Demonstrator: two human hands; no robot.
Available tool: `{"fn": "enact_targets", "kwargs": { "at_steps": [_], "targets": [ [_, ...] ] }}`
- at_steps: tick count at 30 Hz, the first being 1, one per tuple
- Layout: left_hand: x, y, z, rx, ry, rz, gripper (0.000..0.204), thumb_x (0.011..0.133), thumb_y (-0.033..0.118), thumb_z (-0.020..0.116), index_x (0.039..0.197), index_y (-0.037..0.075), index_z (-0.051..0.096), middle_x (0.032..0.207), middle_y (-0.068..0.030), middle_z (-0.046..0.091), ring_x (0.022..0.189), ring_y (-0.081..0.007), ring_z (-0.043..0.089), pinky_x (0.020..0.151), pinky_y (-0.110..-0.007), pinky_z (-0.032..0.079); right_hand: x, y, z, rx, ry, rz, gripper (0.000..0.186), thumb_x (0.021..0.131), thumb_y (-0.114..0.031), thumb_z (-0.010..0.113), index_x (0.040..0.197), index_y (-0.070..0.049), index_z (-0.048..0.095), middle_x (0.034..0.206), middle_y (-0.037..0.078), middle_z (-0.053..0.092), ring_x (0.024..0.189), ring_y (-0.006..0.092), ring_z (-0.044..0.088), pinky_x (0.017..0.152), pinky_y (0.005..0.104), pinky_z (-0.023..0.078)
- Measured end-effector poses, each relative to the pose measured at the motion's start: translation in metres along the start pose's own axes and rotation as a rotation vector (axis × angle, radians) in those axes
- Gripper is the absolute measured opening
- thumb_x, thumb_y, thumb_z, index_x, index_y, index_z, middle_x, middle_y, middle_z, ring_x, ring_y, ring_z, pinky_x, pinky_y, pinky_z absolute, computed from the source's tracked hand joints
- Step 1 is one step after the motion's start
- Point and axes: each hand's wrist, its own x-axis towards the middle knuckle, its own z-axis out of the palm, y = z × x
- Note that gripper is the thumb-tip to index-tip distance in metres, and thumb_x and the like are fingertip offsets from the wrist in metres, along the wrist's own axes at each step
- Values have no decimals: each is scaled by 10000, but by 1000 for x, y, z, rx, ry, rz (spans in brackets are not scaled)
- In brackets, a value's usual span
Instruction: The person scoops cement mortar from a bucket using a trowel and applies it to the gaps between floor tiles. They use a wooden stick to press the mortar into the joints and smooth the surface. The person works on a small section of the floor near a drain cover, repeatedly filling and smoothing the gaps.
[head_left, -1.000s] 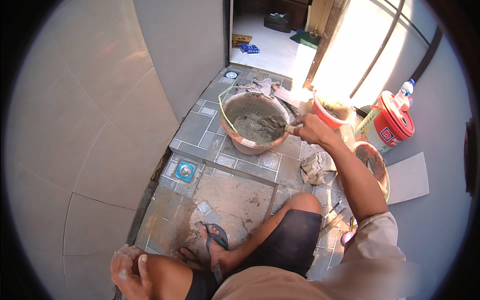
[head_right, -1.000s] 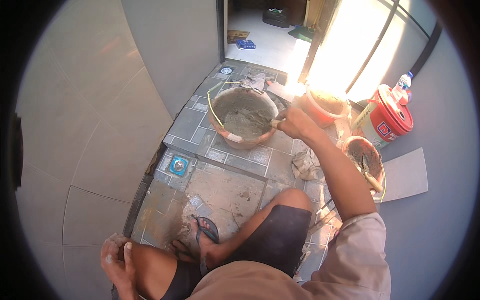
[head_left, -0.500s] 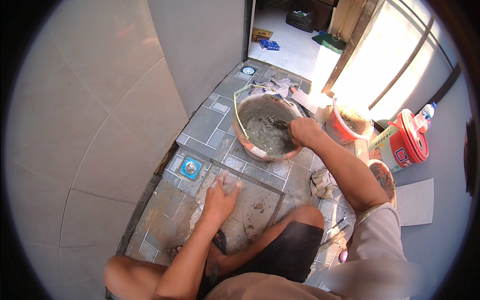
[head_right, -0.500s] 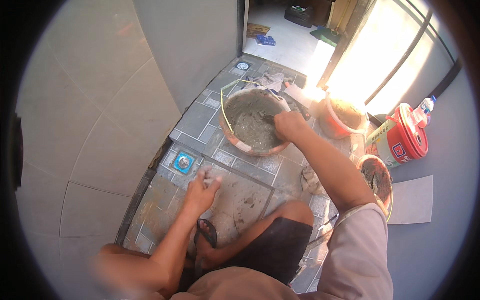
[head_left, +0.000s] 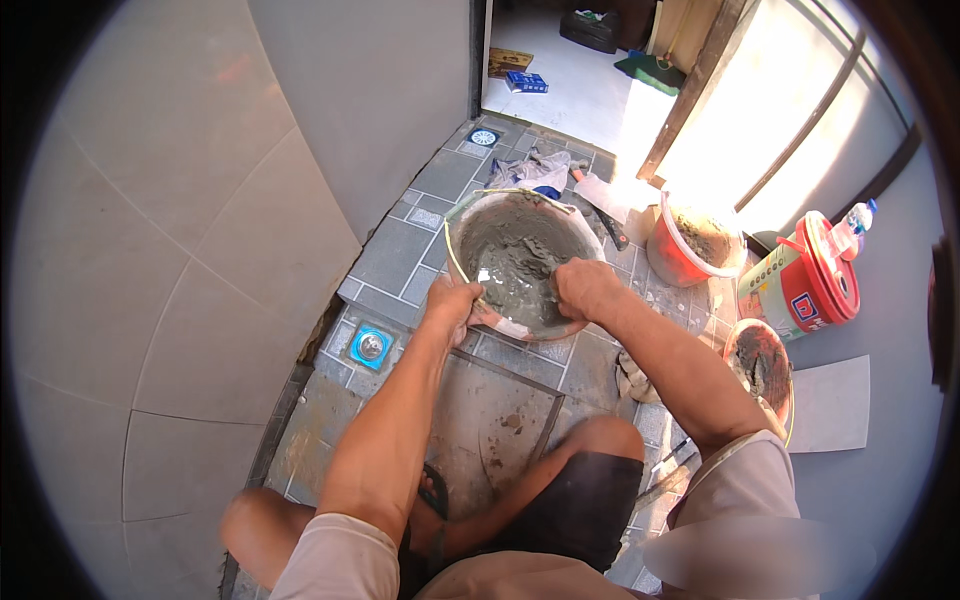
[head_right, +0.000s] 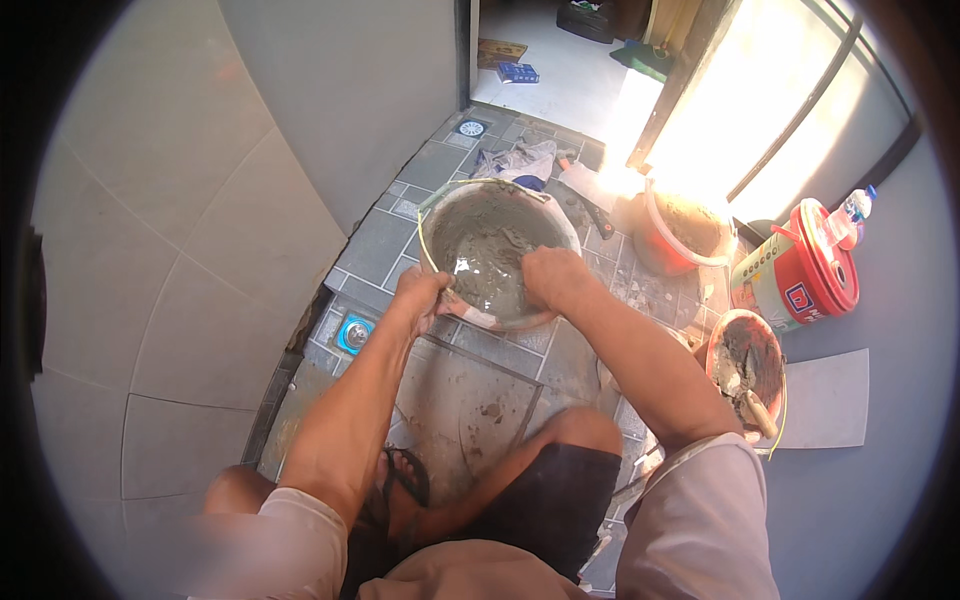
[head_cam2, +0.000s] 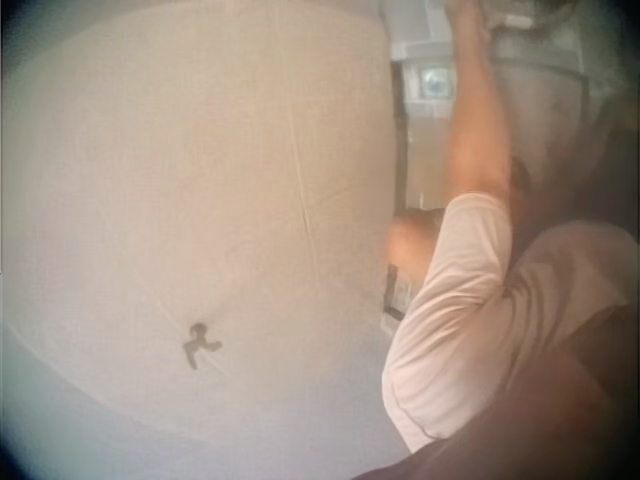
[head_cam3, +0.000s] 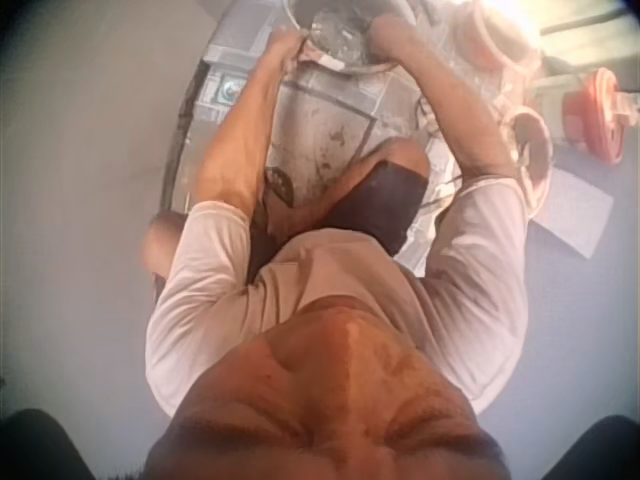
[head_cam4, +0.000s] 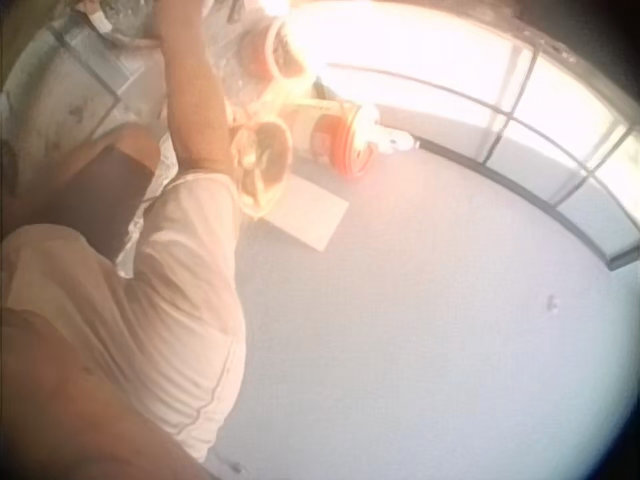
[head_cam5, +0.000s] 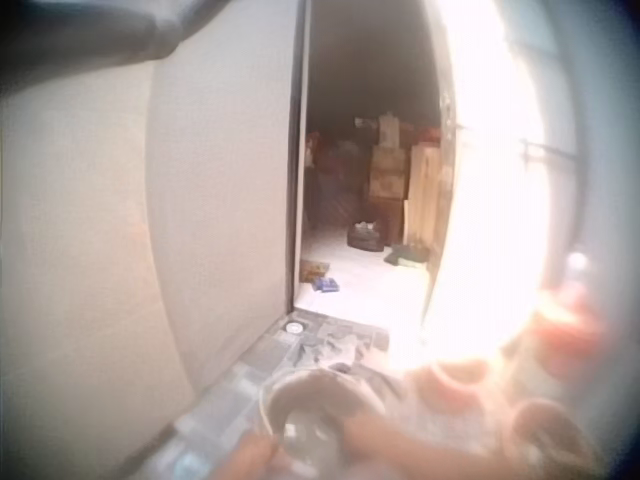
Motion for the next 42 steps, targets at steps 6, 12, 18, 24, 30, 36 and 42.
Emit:
{"fn": "enact_targets", "kwargs": {
  "at_steps": [6,12,18,24,30,36,42],
  "targets": [
    [-57,-33,2,-236,-50,49,457,950,-42,629,1388,-9,504,1261,-204,662,1028,-313,739,750,-444,696,-72,-8,-19,-139,82,-9,194,837,-248,762,978,-121,801,908,163,781,857,355,772,774,470,626],
    [-71,-54,-9,-346,-48,131,469,939,-72,634,1383,-22,491,1231,-184,664,978,-341,746,679,-445,702,-70,-13,-36,5,273,142,128,848,-195,720,909,-111,794,911,181,770,842,354,772,758,487,619],
    [-68,-57,-6,-340,-101,119,458,934,-93,635,1367,-22,507,1261,-199,656,1031,-331,735,728,-452,702,3,-1,-1,262,278,154,173,838,-193,703,913,-69,799,936,227,768,934,386,762,843,480,621],
    [-52,-46,-14,-403,-37,132,467,952,-80,630,1395,-22,495,1293,-201,639,1106,-333,712,794,-475,692,10,-75,-9,-214,10,-59,261,898,-230,680,1024,-41,809,1073,196,788,1027,324,774,880,435,622],
    [-52,-44,-22,-376,-39,113,479,963,-50,654,1410,-24,485,1305,-206,634,1110,-331,715,844,-479,679,-11,-68,-70,-211,39,8,229,915,-216,670,999,-56,810,1047,178,788,983,325,783,834,424,632],
    [-41,-43,-19,-352,-98,97,521,958,-36,670,1440,-16,474,1308,-197,640,1134,-325,705,866,-490,663,23,-74,-21,-253,66,-82,203,856,-211,726,994,-94,818,1048,173,794,968,329,783,838,426,628],
    [-55,-28,-29,-336,-62,85,520,953,-32,680,1439,-17,498,1323,-203,641,1152,-333,698,894,-495,644,11,-77,-46,-205,34,-32,230,847,-212,736,1015,-64,788,1024,163,792,964,336,782,837,443,621]
  ]
}}
